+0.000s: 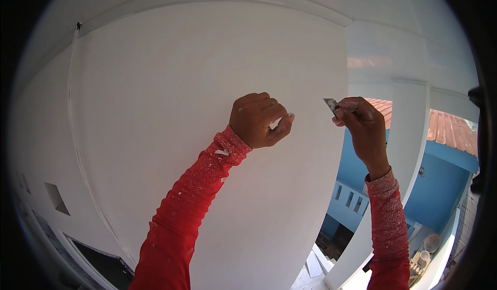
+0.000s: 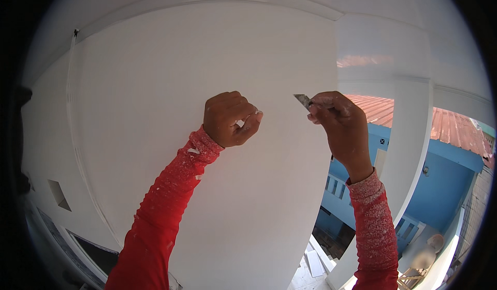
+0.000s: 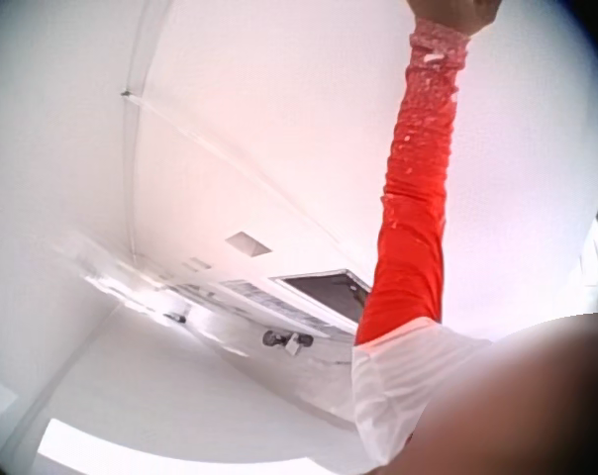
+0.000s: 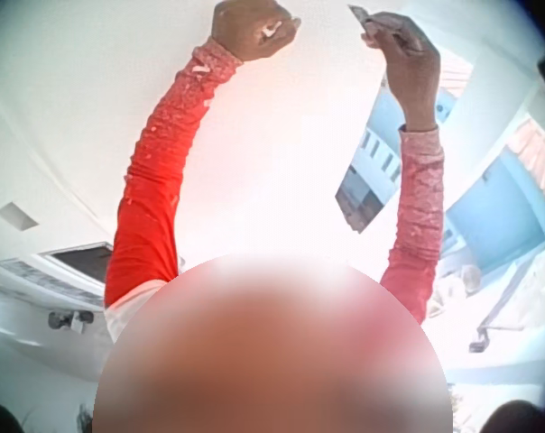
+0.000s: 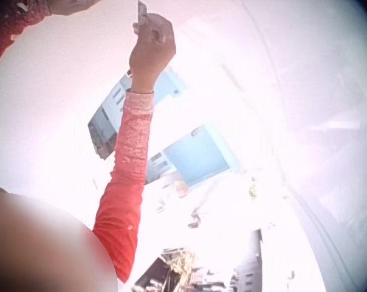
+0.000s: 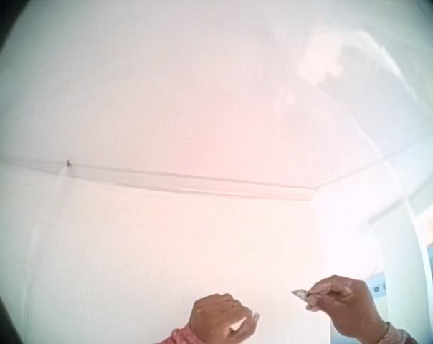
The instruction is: The person stands on a wooden plank scaffold and uses a small metal scraper to remove material from the upper edge of a white wall. They repeatedly scrape along the wall-ceiling junction and around a square recess, occasionally stepping down to reposition the plank.
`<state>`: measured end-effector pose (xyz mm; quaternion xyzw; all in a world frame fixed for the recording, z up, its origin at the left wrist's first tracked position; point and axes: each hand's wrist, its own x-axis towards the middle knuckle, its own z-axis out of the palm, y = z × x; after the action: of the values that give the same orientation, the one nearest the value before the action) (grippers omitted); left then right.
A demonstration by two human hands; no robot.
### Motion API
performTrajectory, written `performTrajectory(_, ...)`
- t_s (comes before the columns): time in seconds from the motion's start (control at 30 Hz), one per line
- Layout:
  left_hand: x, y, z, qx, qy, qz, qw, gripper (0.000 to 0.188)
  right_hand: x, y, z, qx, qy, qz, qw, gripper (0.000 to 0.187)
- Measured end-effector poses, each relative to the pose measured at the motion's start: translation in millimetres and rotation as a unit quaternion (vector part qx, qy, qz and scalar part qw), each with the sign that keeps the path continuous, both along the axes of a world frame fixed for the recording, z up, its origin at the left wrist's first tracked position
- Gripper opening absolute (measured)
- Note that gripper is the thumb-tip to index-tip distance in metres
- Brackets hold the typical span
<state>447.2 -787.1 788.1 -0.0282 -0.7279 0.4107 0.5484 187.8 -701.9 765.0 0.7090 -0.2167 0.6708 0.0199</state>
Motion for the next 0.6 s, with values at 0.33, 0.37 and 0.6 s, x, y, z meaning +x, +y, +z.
performTrajectory(0.33,-21,-61,5,-0.099,0.039,-0.125,0.986,0.016,24,-107,207,-0.305,0.069,-0.297,0.902,0.023)
performTrajectory(0.37,-21,-64,3,-0.116,0.047,-0.133,0.983,0.019,27,-119,218,-0.306,0.046,-0.307,0.900,0.023)
performTrajectory(0.6,11,-68,-3,-0.064,0.043,-0.122,0.989,0.011,65,-163,270,-0.389,0.073,-0.277,0.876,0.011)
